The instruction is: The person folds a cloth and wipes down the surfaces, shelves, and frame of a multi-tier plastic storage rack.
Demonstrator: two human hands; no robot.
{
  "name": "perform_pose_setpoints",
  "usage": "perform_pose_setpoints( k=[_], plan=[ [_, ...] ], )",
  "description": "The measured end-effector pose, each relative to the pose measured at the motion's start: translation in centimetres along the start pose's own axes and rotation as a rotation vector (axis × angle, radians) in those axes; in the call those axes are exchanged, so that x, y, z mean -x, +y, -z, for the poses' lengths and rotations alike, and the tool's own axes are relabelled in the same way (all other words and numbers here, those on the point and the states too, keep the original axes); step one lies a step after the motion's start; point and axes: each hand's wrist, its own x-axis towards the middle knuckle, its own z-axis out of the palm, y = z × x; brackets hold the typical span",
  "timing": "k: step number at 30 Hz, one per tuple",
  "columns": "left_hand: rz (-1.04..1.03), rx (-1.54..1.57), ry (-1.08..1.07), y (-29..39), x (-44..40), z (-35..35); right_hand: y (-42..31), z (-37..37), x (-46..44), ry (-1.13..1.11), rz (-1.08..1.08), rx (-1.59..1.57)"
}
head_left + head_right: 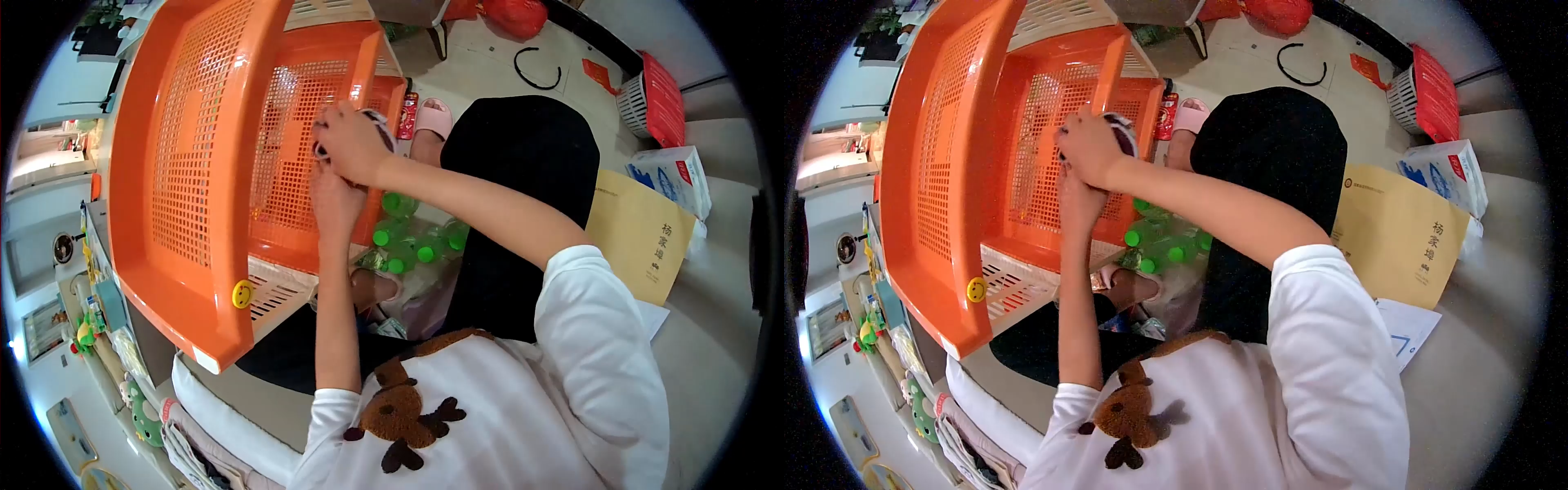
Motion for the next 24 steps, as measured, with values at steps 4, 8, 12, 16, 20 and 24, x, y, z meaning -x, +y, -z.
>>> perform_pose_setpoints(
  k=[4, 8, 12, 16, 20, 24],
  plan=[
    [0.354, 0.056, -0.011, 0.9, -0.9, -0.5, 1.7, 0.2, -1.4, 0.000, 0.044, -0.059],
    [0.381, -0.015, -0.040, 1.9, -0.7, 0.4, 6.9, -0.6, -5.4, 0.178, -0.001, 0.230],
    [0.401, -0.006, -0.018, 2.0, -0.6, 0.4, 12.4, 0.4, -7.2, 0.431, 0.119, 0.396],
    [0.403, 0.012, -0.036, 2.1, -1.1, 0.3, 8.4, -1.4, -5.5, 0.549, -0.414, 0.202],
    [0.455, -0.014, -0.059, 2.2, -0.8, 0.6, 8.4, -0.2, -5.6, 0.711, -0.157, 0.064],
    [0.471, -0.004, -0.077, 2.5, -1.0, 0.9, 8.5, 2.4, -8.5, 0.835, 0.069, 0.375]
  ],
)
